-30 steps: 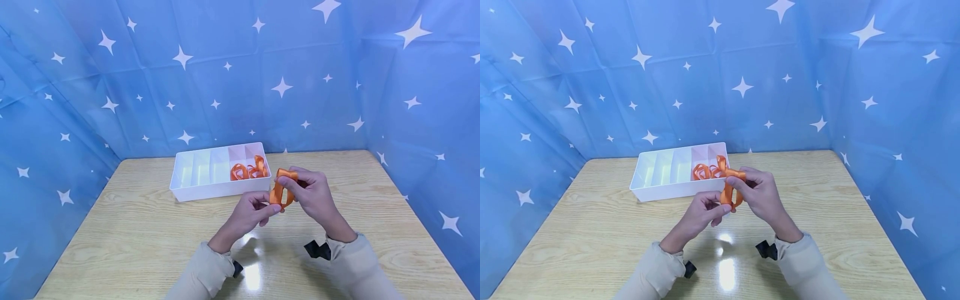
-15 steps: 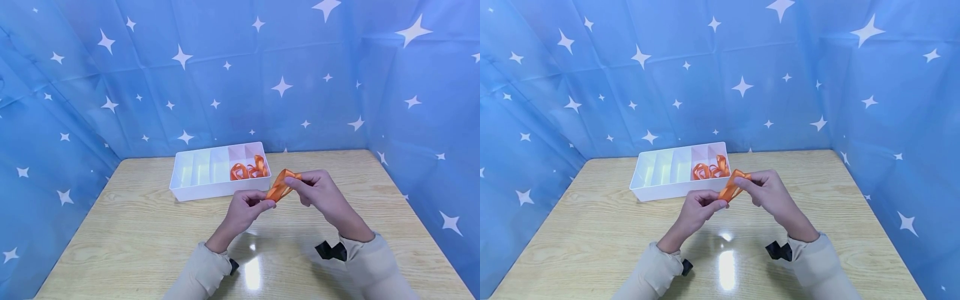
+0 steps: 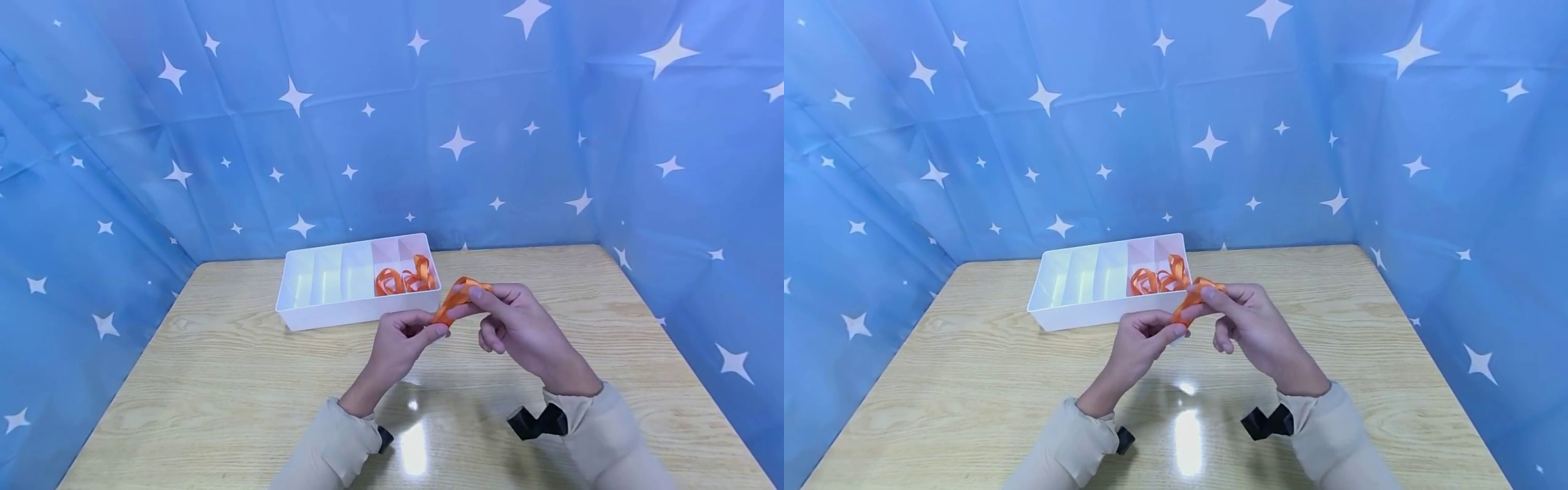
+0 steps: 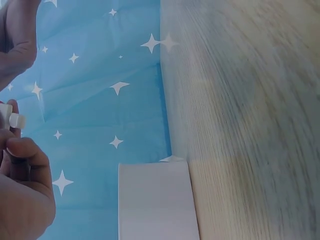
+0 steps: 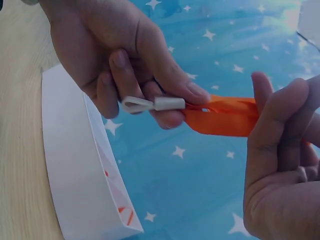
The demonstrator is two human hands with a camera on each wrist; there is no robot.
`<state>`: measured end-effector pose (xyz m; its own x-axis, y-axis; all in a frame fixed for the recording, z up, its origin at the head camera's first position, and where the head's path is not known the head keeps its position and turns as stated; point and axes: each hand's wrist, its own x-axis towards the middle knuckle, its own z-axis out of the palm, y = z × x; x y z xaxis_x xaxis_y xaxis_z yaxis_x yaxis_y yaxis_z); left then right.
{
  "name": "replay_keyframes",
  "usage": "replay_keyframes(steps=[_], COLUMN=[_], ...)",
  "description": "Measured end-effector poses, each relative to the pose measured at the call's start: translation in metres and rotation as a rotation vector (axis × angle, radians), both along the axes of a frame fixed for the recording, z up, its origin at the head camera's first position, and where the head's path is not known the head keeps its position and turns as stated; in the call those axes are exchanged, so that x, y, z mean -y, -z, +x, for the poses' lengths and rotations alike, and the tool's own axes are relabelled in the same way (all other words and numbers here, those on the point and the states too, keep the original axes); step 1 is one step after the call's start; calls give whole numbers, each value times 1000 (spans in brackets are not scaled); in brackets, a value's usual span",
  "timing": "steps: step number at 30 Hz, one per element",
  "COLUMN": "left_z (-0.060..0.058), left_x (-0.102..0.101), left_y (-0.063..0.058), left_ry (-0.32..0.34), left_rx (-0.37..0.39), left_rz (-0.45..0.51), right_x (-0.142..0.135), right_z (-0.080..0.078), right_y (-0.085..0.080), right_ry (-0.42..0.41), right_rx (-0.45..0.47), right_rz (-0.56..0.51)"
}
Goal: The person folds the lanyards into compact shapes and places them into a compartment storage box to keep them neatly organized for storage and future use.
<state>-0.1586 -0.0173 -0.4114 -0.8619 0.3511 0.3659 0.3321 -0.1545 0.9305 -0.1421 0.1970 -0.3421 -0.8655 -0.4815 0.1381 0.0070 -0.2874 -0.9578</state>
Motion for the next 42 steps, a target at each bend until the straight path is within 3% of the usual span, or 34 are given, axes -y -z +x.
replay_keyframes(steps=[13,21,26,35,42], left_z=[0,5,8,9,8], left_x=[-2,-5,-8,-11,-11], left_y=[-5,-7,-8,-10,-12], left_ry=[-42,-155,-209,-282,-325], left_rx=[-18,-3,-17,8,84], left_rz=[12,20,28,58,87], right_x=[6,9,13,27,35], right_z=[1,1,3,9,8], right_y=[4,8,11,19,26], right_ry=[-45,-7,84,251,292], right_rx=[-8,-67,-162,-367,-545], right_rz=[-106,-100,5,336,415])
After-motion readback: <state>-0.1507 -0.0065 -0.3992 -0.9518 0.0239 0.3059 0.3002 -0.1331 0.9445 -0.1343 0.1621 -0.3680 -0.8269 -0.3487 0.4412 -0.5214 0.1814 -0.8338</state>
